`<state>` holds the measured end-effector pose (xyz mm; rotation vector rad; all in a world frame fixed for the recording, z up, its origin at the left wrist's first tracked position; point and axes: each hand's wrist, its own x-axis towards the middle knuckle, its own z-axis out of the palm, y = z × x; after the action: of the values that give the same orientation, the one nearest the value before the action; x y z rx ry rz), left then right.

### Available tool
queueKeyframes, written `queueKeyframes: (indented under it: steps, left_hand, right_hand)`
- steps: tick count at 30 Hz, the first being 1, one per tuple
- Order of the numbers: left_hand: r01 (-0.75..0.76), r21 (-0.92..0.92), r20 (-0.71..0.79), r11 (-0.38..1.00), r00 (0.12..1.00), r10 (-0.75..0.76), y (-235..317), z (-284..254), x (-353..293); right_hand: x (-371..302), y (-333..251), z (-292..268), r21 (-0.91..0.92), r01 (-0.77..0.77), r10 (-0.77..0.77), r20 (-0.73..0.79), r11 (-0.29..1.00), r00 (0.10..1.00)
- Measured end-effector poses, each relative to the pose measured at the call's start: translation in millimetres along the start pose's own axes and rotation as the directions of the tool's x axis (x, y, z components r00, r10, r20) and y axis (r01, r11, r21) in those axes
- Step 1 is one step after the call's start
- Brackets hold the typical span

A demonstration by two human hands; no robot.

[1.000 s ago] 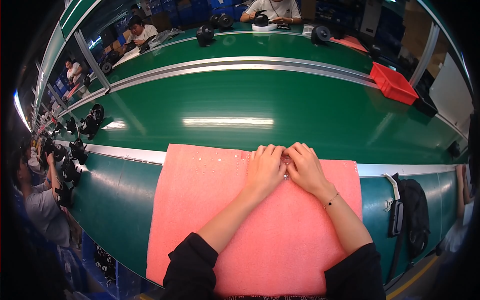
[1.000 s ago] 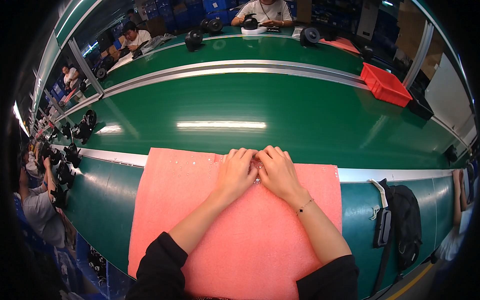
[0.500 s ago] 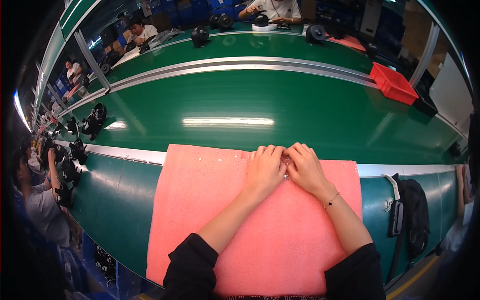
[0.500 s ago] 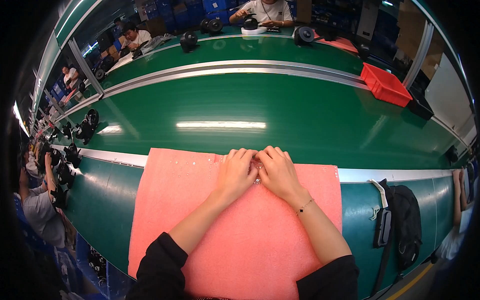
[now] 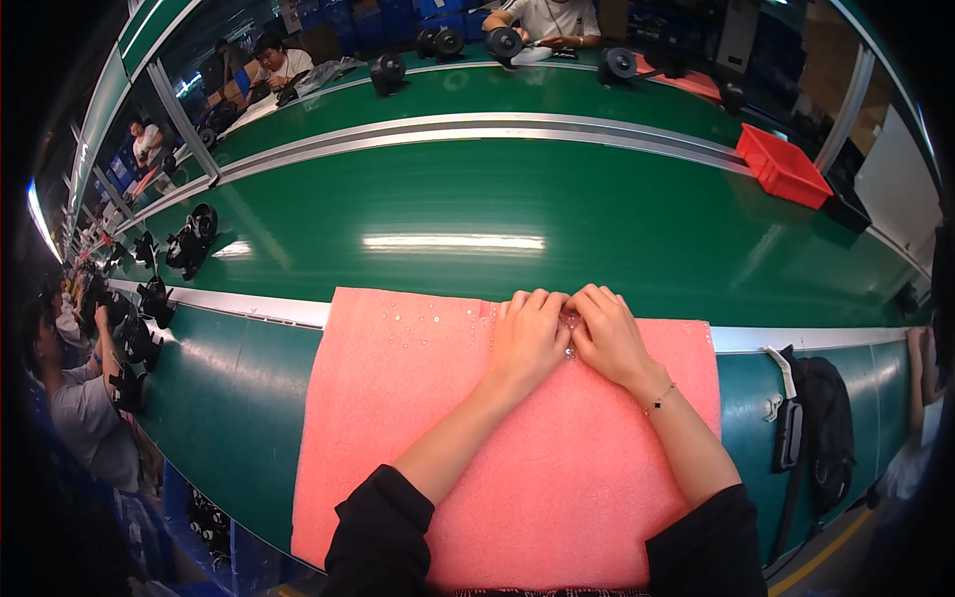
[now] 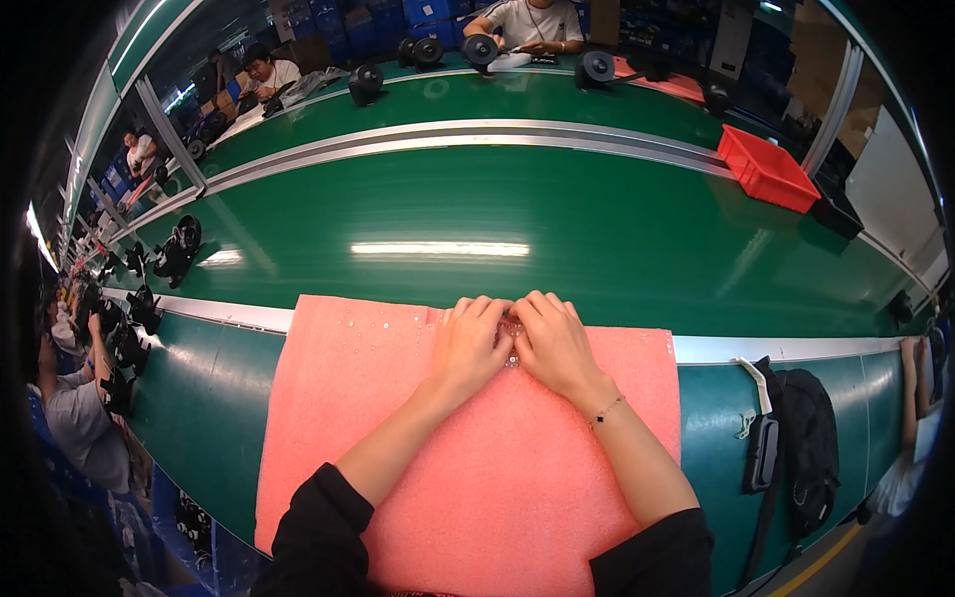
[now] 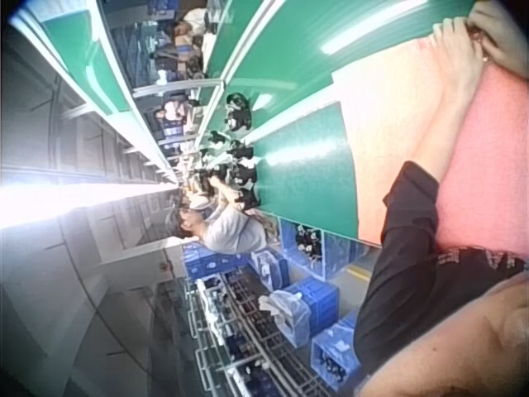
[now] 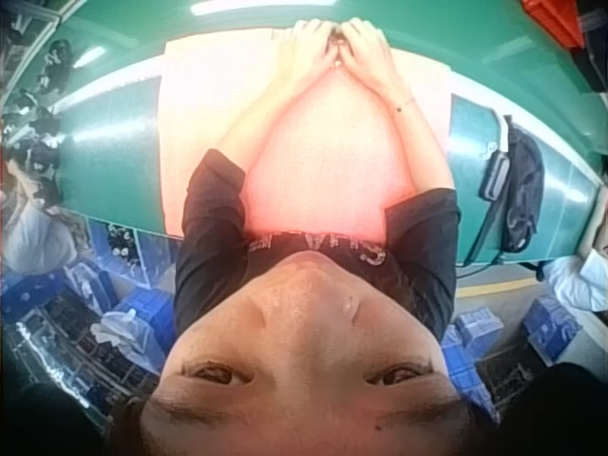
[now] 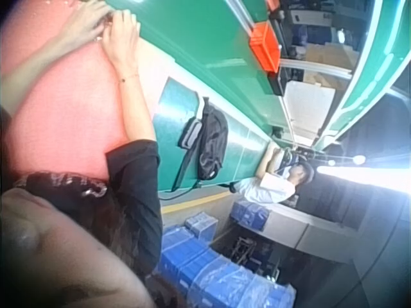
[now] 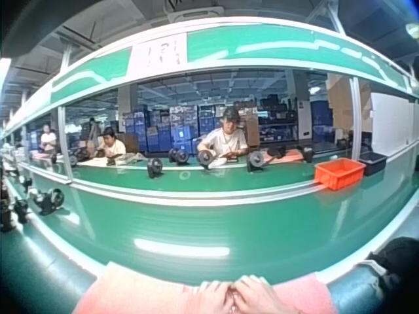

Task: Assembling components of a light fixture on a factory production line.

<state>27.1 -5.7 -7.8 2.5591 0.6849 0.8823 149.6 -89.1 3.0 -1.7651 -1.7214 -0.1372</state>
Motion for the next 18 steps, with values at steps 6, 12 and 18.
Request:
queueKeyframes:
  steps: [6,12,18]
  left_hand:
    - [0.001,-0.004,0.003,1.0,1.0,-0.001,0.3,-0.5,0.1]
    - [-0.008,-0.001,-0.013,1.0,1.0,0.008,-0.3,1.2,0.1]
    - [-0.004,0.011,-0.002,1.0,1.0,0.004,-0.2,0.3,0.0]
  right_hand:
    - [0.5,-0.6,-1.0,-0.003,-0.003,0.003,0.011,1.0,1.0]
    - [0.0,-0.7,-1.0,-0.007,-0.001,0.002,0.011,1.0,1.0]
    - [-0.4,0.3,0.2,0.004,0.001,-0.001,-0.001,1.0,1.0]
